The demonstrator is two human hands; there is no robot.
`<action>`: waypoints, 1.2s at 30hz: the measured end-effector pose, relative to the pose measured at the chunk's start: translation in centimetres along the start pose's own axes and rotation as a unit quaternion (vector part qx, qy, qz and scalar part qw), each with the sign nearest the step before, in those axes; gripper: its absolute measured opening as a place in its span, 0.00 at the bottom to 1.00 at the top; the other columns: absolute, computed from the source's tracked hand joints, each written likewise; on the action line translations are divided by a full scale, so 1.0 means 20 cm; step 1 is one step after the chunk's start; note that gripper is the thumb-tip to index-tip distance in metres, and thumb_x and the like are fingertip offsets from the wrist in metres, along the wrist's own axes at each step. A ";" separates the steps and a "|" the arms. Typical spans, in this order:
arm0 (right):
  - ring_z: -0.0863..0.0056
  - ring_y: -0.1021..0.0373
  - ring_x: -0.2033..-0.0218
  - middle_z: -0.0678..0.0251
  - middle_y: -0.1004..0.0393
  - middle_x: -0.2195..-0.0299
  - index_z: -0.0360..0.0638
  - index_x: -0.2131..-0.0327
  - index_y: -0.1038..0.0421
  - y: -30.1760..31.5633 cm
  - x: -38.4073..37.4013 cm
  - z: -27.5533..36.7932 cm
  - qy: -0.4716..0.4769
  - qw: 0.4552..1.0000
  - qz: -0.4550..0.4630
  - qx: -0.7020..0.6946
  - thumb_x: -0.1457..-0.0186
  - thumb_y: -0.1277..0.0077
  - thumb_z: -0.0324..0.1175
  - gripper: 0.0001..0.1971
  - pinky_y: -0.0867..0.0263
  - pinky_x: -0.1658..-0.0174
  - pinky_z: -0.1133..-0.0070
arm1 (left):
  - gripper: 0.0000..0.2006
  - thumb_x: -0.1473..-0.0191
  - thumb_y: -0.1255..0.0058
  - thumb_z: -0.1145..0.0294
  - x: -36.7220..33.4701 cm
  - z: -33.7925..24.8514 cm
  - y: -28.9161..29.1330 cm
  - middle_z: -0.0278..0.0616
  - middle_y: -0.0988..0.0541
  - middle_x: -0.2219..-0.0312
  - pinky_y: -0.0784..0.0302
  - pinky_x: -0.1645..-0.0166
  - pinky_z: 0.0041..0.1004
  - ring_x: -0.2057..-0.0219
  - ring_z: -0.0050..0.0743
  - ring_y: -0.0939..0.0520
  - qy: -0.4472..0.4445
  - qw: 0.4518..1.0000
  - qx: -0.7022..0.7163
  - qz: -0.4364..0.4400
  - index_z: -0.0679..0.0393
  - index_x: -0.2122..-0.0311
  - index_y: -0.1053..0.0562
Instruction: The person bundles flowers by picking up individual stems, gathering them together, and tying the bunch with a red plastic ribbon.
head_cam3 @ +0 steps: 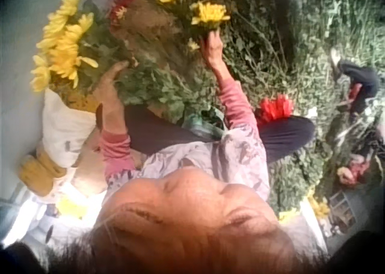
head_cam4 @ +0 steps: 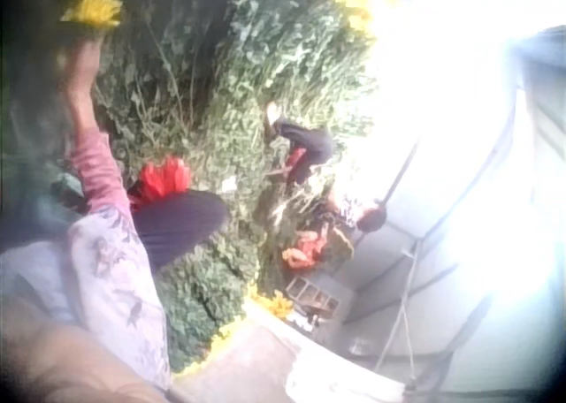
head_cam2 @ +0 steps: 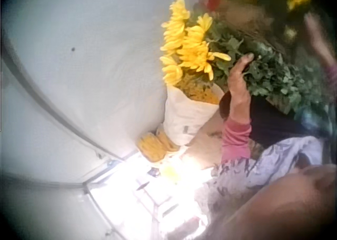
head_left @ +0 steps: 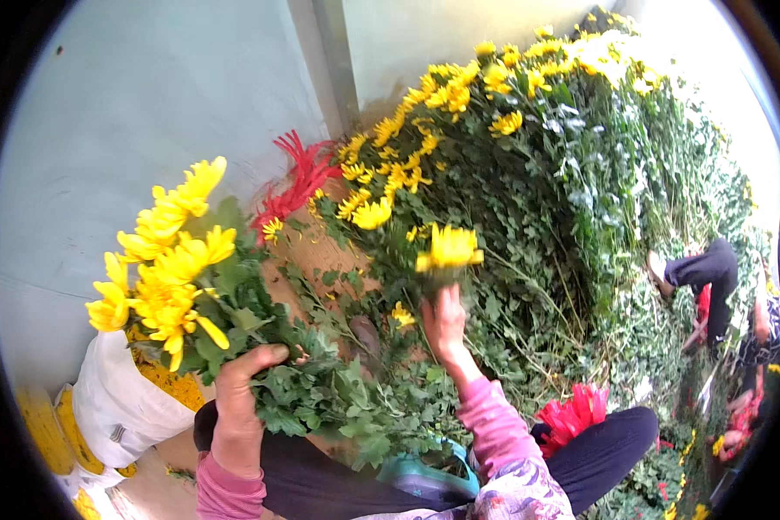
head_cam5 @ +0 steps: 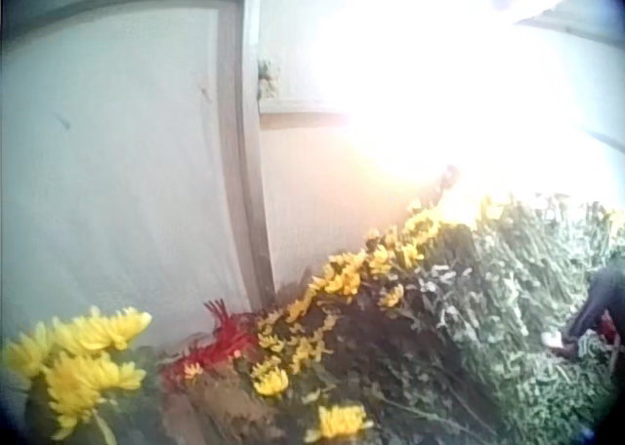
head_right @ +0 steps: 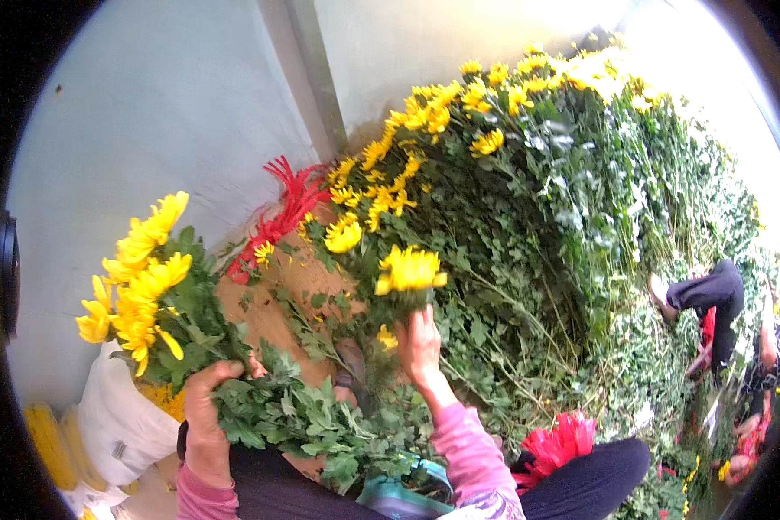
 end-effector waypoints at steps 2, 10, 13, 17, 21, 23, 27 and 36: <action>0.41 0.34 0.60 0.42 0.34 0.57 0.36 0.59 0.36 0.07 0.01 0.11 0.053 0.998 -0.009 -0.010 0.52 0.47 0.21 0.15 0.33 0.60 0.59 | 0.09 0.54 0.46 0.73 -0.01 0.00 -0.02 0.45 0.19 0.71 0.22 0.62 0.29 0.71 0.32 0.19 0.001 1.000 -0.005 0.000 0.68 0.67 0.23; 0.50 0.33 0.54 0.48 0.33 0.54 0.36 0.57 0.37 0.28 -0.03 0.36 0.114 0.991 -0.023 -0.066 0.55 0.48 0.17 0.20 0.34 0.53 0.68 | 0.10 0.53 0.43 0.69 0.00 0.02 -0.03 0.41 0.19 0.71 0.23 0.62 0.26 0.71 0.27 0.19 0.031 0.999 -0.016 -0.019 0.65 0.67 0.23; 0.61 0.35 0.47 0.52 0.34 0.49 0.36 0.45 0.41 0.32 -0.01 0.37 0.006 0.989 -0.004 -0.147 0.51 0.50 0.17 0.27 0.39 0.45 0.71 | 0.11 0.52 0.45 0.69 -0.01 0.01 -0.05 0.44 0.18 0.70 0.23 0.61 0.27 0.70 0.29 0.19 0.031 0.999 0.002 -0.017 0.67 0.67 0.22; 0.63 0.40 0.42 0.52 0.40 0.42 0.31 0.39 0.49 0.46 -0.04 0.55 0.005 0.985 0.009 -0.172 0.45 0.55 0.19 0.29 0.50 0.38 0.75 | 0.11 0.52 0.44 0.65 -0.06 0.04 0.01 0.38 0.19 0.70 0.25 0.61 0.25 0.70 0.25 0.20 0.004 0.999 -0.045 0.002 0.60 0.65 0.21; 0.53 0.39 0.44 0.45 0.41 0.43 0.28 0.41 0.46 0.69 0.02 0.92 0.104 0.988 0.021 -0.109 0.43 0.55 0.22 0.27 0.45 0.41 0.70 | 0.15 0.47 0.46 0.58 -0.14 0.09 -0.06 0.36 0.21 0.63 0.27 0.56 0.25 0.60 0.27 0.22 -0.012 0.998 -0.049 0.041 0.57 0.60 0.22; 0.49 0.35 0.51 0.46 0.37 0.48 0.29 0.42 0.44 0.70 0.04 1.10 0.198 0.975 -0.026 -0.095 0.46 0.52 0.21 0.27 0.40 0.46 0.64 | 0.17 0.45 0.48 0.59 -0.20 0.15 -0.08 0.39 0.23 0.57 0.27 0.51 0.29 0.54 0.30 0.24 0.031 0.991 -0.008 0.132 0.57 0.54 0.25; 0.53 0.34 0.57 0.49 0.35 0.56 0.31 0.42 0.41 0.46 0.01 1.30 0.176 0.974 0.084 -0.114 0.54 0.52 0.15 0.31 0.35 0.53 0.68 | 0.15 0.43 0.50 0.62 -0.18 0.24 -0.08 0.35 0.21 0.62 0.24 0.57 0.28 0.64 0.24 0.21 -0.084 0.944 0.266 0.177 0.58 0.54 0.27; 0.54 0.33 0.60 0.51 0.36 0.59 0.32 0.43 0.41 0.47 0.00 1.31 0.146 0.980 0.059 -0.124 0.56 0.55 0.12 0.32 0.33 0.58 0.71 | 0.14 0.42 0.50 0.66 -0.06 0.16 -0.12 0.34 0.22 0.62 0.25 0.55 0.26 0.61 0.21 0.22 -0.085 0.954 0.135 0.256 0.60 0.54 0.26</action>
Point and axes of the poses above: each hand's wrist, its own x-axis away from the middle knuckle, its own y-axis out of the back of the hand, z = x × y, the point moved 5 cm from there along -x, towards the middle knuckle
